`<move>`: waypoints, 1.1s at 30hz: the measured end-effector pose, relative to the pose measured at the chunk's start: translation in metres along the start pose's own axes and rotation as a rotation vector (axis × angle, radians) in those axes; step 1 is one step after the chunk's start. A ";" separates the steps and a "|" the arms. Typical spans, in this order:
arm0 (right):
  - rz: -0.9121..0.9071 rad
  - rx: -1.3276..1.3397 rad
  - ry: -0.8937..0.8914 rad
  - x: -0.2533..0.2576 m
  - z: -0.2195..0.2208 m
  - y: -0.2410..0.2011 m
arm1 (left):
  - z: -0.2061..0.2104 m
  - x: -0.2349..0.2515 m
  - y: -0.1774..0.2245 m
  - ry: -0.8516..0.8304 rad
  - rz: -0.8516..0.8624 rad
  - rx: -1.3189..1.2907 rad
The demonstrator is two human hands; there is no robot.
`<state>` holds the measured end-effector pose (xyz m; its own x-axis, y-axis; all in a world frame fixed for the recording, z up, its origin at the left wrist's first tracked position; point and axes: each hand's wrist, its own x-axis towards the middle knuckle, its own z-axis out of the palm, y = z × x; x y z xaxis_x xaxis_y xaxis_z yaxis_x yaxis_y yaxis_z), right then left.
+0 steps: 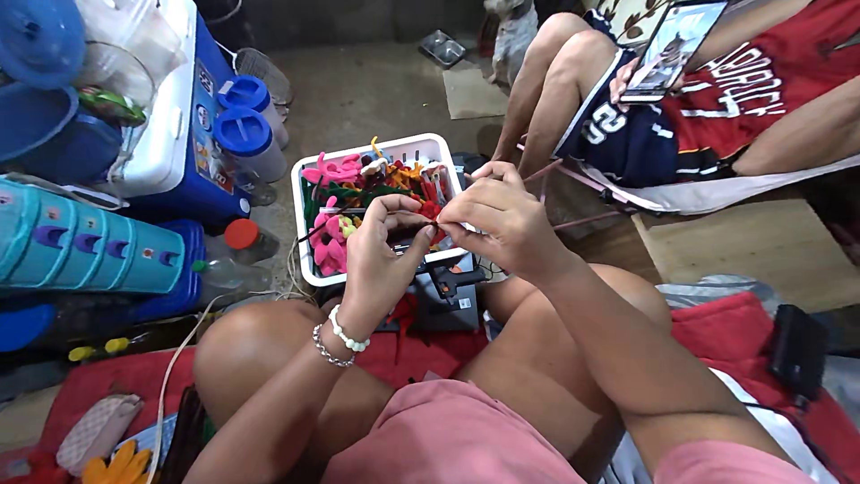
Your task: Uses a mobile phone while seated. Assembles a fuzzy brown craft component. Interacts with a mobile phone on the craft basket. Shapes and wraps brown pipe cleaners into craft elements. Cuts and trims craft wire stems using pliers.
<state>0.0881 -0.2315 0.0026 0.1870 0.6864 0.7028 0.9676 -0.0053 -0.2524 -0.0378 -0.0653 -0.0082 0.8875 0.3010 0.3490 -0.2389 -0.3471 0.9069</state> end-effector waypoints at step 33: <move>0.510 0.376 0.178 -0.011 0.046 -0.031 | 0.015 0.005 -0.011 0.211 -0.188 -0.183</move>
<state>0.0484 -0.2056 -0.0280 0.6628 0.5342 0.5247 0.6313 -0.0218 -0.7752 -0.0248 -0.0730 -0.0203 0.8260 0.5287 0.1956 -0.1628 -0.1084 0.9807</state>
